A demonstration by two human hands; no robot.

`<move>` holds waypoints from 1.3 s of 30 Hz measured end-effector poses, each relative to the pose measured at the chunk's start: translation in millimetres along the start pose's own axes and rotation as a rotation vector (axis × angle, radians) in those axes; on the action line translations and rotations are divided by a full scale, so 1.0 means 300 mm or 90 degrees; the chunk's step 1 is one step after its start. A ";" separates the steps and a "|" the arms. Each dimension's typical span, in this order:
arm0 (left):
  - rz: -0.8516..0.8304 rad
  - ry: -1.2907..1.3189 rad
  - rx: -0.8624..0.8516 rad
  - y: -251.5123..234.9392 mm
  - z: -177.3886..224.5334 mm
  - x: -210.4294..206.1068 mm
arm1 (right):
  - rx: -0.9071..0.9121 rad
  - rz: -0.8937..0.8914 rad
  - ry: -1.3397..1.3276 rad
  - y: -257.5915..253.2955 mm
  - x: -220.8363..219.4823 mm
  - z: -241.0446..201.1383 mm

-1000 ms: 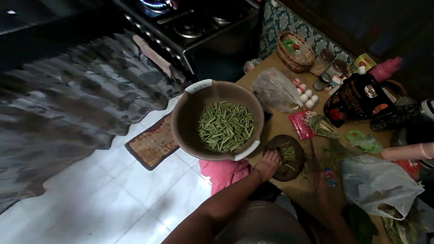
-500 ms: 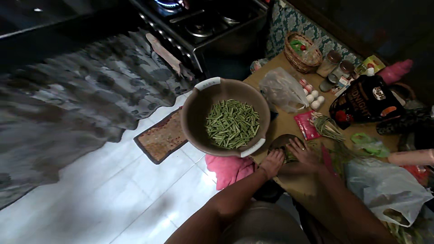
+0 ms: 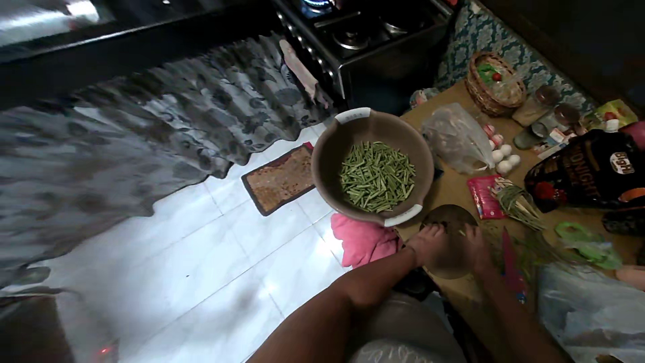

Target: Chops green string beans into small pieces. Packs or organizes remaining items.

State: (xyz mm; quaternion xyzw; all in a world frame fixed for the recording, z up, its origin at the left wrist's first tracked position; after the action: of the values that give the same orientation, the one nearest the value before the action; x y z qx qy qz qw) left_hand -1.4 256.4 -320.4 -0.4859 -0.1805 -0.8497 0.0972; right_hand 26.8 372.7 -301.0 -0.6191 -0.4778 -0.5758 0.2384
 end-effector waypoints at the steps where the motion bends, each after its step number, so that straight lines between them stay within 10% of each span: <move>1: 0.005 0.005 -0.001 -0.001 0.000 0.003 | -0.033 -0.010 0.004 0.006 0.005 0.011; 11: -0.010 0.004 -0.020 -0.001 0.002 -0.001 | -0.249 0.077 -0.313 -0.012 0.104 0.145; 18: 0.000 0.024 -0.035 0.009 0.008 0.011 | -0.093 0.027 -0.765 -0.098 0.296 -0.426; 23: 0.013 0.026 -0.039 0.018 0.021 0.031 | 0.048 -0.044 -0.654 -0.092 0.369 -0.614; 28: 0.017 0.002 -0.048 -0.001 0.021 0.013 | 0.019 0.120 -0.413 0.011 0.380 -0.263; 34: -0.037 -0.025 -0.092 -0.094 0.056 0.009 | -0.319 0.066 -0.101 0.326 0.172 0.349; 39: -0.046 -0.049 -0.115 -0.192 0.110 0.012 | -0.387 0.043 -0.074 0.467 0.008 0.501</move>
State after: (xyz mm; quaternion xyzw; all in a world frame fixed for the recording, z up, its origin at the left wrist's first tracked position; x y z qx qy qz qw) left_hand 3.1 322.6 -314.3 -0.5179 -0.1243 -0.8462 0.0155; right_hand 220.6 440.2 -296.6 -0.7097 -0.2759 -0.6474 0.0337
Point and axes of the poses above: each hand's wrist, its own y-axis away from the middle knuckle, its own x-axis out of the back of the hand, z = x × y, the point moved 10 cm from there along -y, towards the middle knuckle, and after that the axes turned 3 degrees about z, right-handed, at the moved point
